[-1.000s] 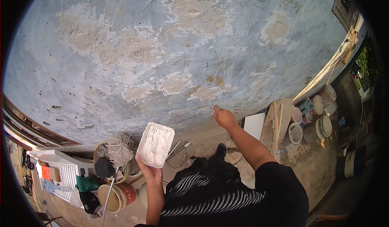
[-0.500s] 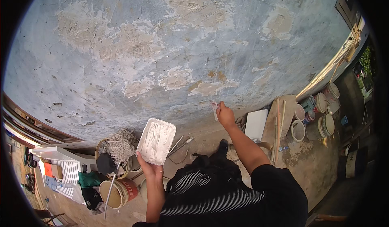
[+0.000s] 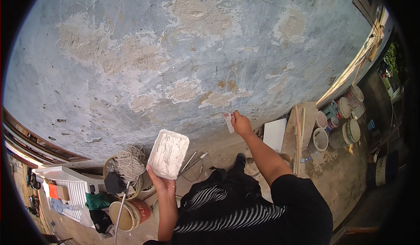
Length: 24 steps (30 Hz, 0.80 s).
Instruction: Apply putty or filler to a damaged exterior wall using a scraper.
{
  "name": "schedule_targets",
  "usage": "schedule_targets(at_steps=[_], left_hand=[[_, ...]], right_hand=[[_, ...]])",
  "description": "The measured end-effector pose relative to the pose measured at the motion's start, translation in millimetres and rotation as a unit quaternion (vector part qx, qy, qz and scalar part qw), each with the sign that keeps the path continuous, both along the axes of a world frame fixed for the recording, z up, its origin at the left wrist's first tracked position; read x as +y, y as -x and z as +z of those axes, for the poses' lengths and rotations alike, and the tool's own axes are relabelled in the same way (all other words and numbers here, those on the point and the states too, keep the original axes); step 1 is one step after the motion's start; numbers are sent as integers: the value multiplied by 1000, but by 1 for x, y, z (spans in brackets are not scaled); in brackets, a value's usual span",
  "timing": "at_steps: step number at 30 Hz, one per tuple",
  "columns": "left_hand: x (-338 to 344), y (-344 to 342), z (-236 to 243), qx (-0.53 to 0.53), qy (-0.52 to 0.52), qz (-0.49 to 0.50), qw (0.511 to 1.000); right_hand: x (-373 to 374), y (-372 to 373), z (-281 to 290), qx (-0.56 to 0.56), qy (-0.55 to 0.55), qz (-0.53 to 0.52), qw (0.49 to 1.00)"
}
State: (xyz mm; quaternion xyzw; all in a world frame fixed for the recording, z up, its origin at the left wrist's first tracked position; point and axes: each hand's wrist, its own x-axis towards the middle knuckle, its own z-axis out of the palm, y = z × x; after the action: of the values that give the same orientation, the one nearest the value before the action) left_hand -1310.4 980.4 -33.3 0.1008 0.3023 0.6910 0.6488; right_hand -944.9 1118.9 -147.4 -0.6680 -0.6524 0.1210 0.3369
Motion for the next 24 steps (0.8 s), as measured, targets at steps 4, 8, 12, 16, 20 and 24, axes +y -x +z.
schedule_targets(at_steps=[4, 8, 12, 16, 20, 24], left_hand=[[-3, 3, -1, 1, -15, 9, 1000], [9, -2, -3, -10, -8, -15, 1000], [2, -5, -3, -2, -5, -5, 1000], [-7, 0, -2, 22, 9, -5, 1000], [-10, 14, -3, -3, -20, -5, 1000], [-14, 22, 2, 10, -12, 9, 1000]], right_hand=[[2, 22, -4, -7, 52, -35, 998], [27, -12, -55, 253, 146, -143, 946], [16, 29, -63, 581, 272, -170, 748], [3, 55, -61, 581, 207, -187, 764], [7, 43, -67, 214, 62, -111, 968], [6, 43, -62, 334, 56, -109, 934]])
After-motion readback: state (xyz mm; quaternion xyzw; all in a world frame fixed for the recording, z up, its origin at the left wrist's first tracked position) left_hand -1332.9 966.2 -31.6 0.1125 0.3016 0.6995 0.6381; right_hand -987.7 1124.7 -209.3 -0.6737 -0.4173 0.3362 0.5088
